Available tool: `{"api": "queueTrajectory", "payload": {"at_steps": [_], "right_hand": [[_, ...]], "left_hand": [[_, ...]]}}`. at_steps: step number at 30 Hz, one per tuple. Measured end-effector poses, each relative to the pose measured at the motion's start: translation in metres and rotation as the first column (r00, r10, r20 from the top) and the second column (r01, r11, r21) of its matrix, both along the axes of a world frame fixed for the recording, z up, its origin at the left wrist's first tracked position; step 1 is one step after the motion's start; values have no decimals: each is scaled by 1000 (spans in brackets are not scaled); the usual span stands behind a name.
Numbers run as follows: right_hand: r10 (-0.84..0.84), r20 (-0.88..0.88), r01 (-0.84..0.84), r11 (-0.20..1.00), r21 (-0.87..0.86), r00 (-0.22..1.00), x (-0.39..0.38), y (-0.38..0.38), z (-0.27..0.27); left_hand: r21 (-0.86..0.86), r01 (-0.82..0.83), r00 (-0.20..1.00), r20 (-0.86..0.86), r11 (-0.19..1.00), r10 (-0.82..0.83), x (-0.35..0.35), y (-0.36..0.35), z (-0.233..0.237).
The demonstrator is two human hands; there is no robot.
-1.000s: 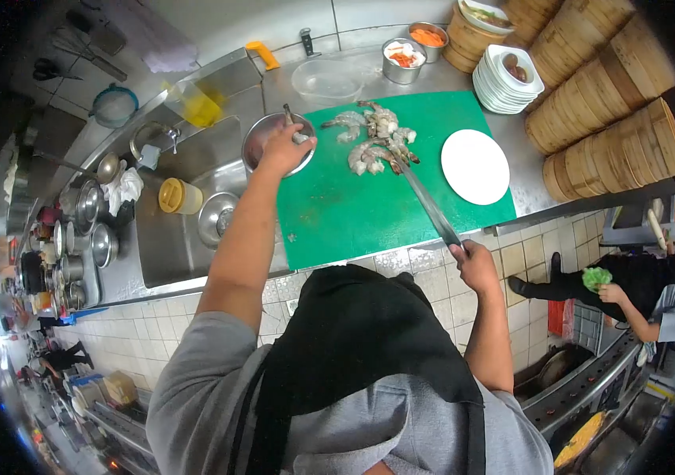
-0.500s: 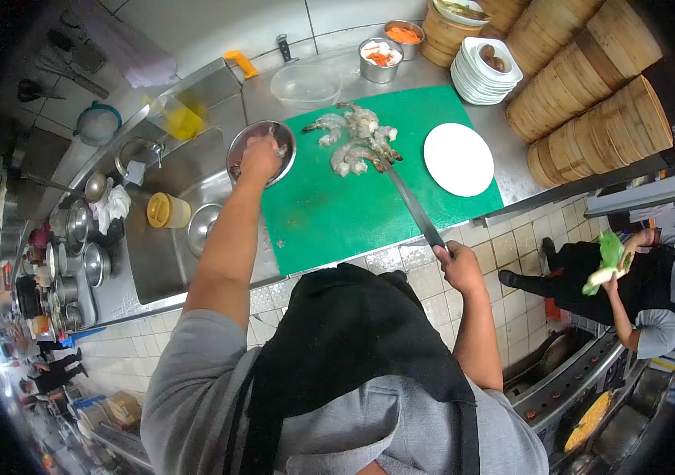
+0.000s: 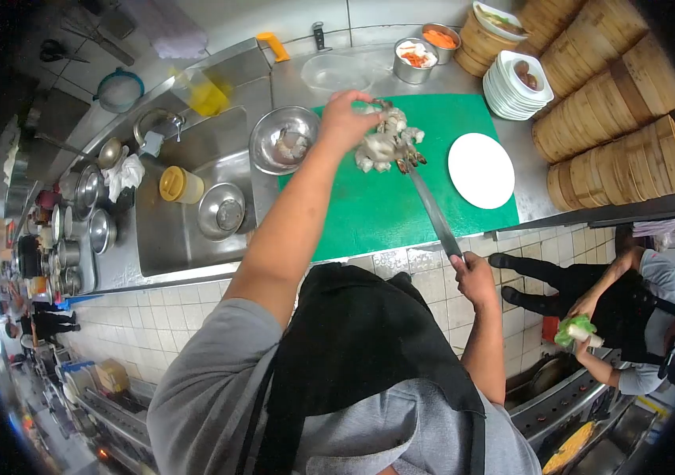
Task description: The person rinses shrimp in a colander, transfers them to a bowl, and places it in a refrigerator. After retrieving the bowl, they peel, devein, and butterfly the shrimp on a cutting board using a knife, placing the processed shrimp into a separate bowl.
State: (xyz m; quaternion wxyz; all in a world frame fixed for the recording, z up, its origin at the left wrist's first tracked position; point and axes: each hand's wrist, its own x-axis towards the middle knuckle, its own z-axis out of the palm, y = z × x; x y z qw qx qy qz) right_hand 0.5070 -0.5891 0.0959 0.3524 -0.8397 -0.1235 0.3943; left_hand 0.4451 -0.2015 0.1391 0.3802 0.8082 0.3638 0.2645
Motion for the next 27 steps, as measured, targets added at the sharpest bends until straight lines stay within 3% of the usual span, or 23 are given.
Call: {"api": "queueTrajectory", "payload": {"at_steps": [2,4,6,7,9,12,17,19,21,24,26,27], "right_hand": [[14,10,-14,1000,10,1000,3,-4,-3],[16,18,-17,1000,18,1000,2,-6,-4],[-1,-16,1,1000,12,1000,0,-3,-1],[-1,-1,1,1000,4,1000,-1,-3,-2],[1,17,-1,1000,4,1000,-5,1,3],[14,13,-14,1000,9,1000,-1,-2,-1],[22,-13,-22,1000,1,1000,1,-1,0],[22,-14,-22,1000,3,1000,2,-1,-4],[-22,-54,24,999,23,998,3,-2,-10],[-14,-72,16,1000,27,997,2,1,-3],[55,-10,-55,998,13,998,2,2,-1],[37,-21,-37,999,23,999,3,1,-2]], "left_hand": [[-1,11,997,-73,1000,-11,-27,6,2],[204,-136,923,-330,969,199,-52,12,-10],[182,-110,801,-566,977,195,-70,22,-39],[181,-102,804,-564,978,188,-79,24,-53],[372,66,830,-536,926,157,-94,22,-67],[257,67,919,-392,964,40,-101,25,-57],[312,-33,978,-187,950,95,-88,16,-32],[348,-73,989,143,935,24,-66,7,-28],[395,-41,977,207,918,-45,-39,1,-29],[432,-21,980,188,901,-67,-29,-11,-23],[472,-37,998,59,881,10,-40,-12,-19],[421,-44,991,-94,906,92,-56,-13,-15]]}}
